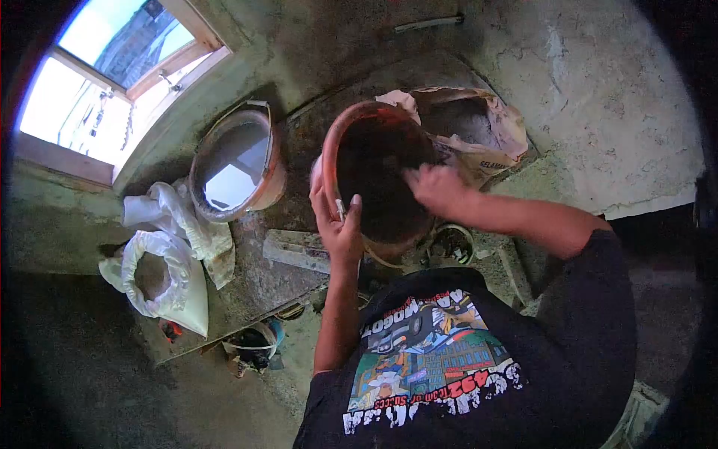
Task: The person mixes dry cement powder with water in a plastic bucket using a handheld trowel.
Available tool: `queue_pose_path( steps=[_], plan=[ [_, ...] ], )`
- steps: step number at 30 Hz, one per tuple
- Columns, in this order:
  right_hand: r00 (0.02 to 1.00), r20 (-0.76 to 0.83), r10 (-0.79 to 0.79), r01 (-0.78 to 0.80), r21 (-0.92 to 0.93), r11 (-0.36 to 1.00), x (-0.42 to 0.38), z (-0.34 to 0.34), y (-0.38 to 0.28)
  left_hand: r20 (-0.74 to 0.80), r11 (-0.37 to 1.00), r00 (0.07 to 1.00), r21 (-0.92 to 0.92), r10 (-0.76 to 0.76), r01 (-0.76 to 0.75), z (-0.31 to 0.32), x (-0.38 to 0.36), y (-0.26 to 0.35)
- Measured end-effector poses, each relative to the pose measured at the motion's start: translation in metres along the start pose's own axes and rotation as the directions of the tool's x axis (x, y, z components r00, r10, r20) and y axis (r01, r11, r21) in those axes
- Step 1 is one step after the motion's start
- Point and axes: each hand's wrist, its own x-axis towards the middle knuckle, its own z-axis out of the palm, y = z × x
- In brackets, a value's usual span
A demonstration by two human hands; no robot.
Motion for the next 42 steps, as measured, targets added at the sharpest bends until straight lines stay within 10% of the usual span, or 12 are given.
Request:
queue_pose_path(
  steps=[3, 12, 17, 22, 24, 33, 42],
  plan=[
    [0.96, 0.269, -0.081, 0.043, 0.144, 0.989, -0.003, -0.01, -0.015, -0.002, 0.999, 1.0, -0.043, 0.017, -0.017, 0.005, 0.002, 0.003],
    [0.971, 0.223, -0.08, -0.042, 0.493, 0.869, -0.048, -0.072, -0.027, -0.014, 0.999, 1.0, -0.044, -0.009, 0.008, -0.001, 0.007, 0.0],
    [0.954, 0.298, -0.025, -0.239, 0.811, 0.534, -0.037, -0.03, -0.001, -0.015, 0.994, 0.998, -0.093, -0.063, 0.062, -0.007, 0.004, 0.001],
    [0.89, 0.452, 0.052, -0.378, 0.67, 0.64, 0.004, -0.027, 0.036, 0.03, 0.999, 0.999, -0.017, -0.032, 0.033, -0.006, -0.002, 0.007],
    [0.961, 0.259, 0.093, -0.192, 0.389, 0.901, 0.011, -0.032, 0.033, 0.029, 1.0, 0.999, -0.02, -0.021, 0.021, -0.002, -0.001, 0.004],
    [0.998, -0.024, 0.054, -0.052, 0.045, 0.998, -0.01, 0.01, -0.008, 0.036, 0.989, 0.995, -0.11, -0.096, 0.099, -0.003, 0.006, -0.001],
    [0.966, 0.257, -0.004, -0.143, 0.552, 0.821, -0.054, -0.066, -0.014, -0.016, 0.99, 0.995, -0.096, -0.102, 0.1, 0.001, 0.013, -0.001]
  ],
)
